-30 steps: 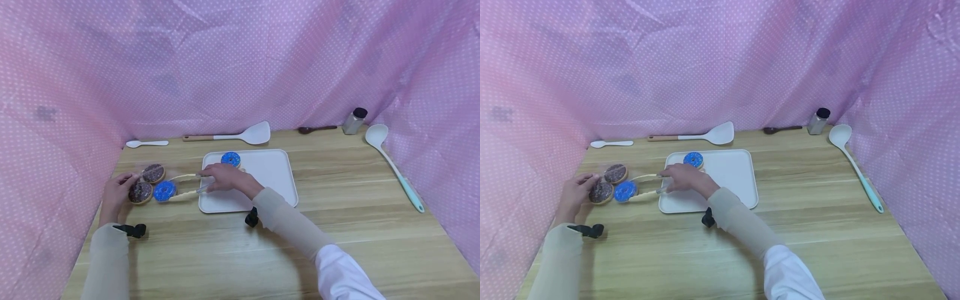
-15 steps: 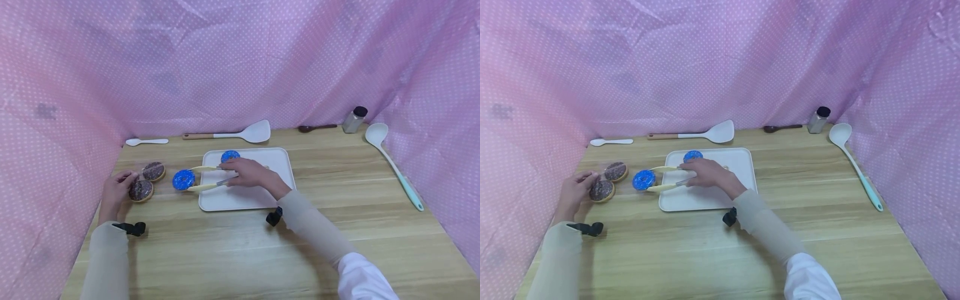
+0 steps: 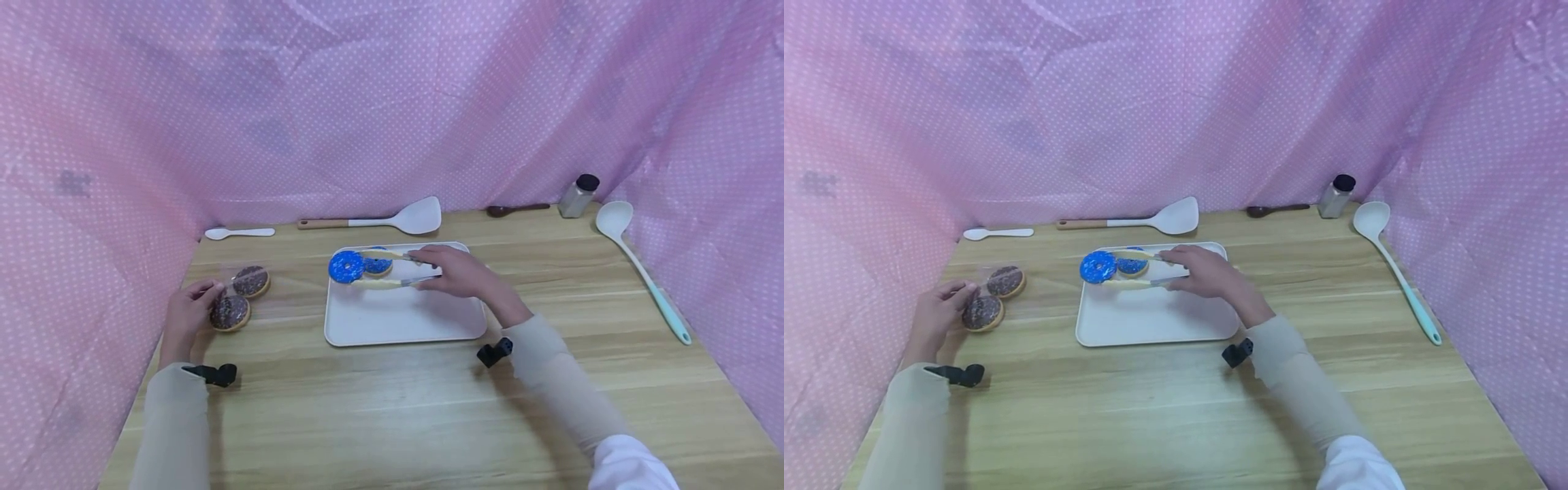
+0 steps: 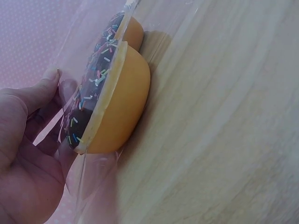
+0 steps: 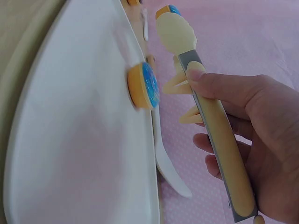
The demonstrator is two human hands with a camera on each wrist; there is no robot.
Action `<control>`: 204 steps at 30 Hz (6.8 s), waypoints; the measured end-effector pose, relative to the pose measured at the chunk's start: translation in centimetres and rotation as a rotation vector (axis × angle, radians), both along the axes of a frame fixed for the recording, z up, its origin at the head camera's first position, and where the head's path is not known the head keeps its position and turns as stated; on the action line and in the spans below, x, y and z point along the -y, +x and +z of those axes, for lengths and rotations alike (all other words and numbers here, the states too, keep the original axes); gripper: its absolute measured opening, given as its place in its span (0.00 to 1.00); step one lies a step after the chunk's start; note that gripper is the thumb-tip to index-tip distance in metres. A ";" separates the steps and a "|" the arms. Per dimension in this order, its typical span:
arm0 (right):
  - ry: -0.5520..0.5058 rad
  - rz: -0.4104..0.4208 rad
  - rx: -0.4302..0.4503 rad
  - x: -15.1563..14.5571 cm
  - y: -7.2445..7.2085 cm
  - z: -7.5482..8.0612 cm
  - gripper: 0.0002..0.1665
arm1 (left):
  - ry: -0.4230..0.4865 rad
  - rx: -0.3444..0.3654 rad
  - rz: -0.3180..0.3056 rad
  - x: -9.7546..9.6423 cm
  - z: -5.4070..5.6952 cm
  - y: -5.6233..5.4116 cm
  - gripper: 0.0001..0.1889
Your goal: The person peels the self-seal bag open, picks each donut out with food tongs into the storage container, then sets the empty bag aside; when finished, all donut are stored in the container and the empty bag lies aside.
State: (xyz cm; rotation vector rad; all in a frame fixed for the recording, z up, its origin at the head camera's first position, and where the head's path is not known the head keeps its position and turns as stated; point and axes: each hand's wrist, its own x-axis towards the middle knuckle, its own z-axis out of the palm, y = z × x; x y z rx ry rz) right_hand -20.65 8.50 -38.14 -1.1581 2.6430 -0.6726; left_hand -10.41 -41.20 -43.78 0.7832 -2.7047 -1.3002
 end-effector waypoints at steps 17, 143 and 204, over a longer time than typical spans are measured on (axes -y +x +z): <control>-0.020 -0.188 0.024 -8.9 -0.5 -1.5 0.40 | -0.008 -0.039 0.005 0.1 0.0 0.3 0.31; 0.165 -0.139 0.020 16.2 4.7 -1.3 0.33 | 0.057 -0.088 -0.030 -0.2 0.3 -0.4 0.26; 0.080 -0.271 0.019 -2.1 9.2 -2.6 0.41 | 0.112 -0.063 -0.009 -0.2 -0.1 -0.1 0.29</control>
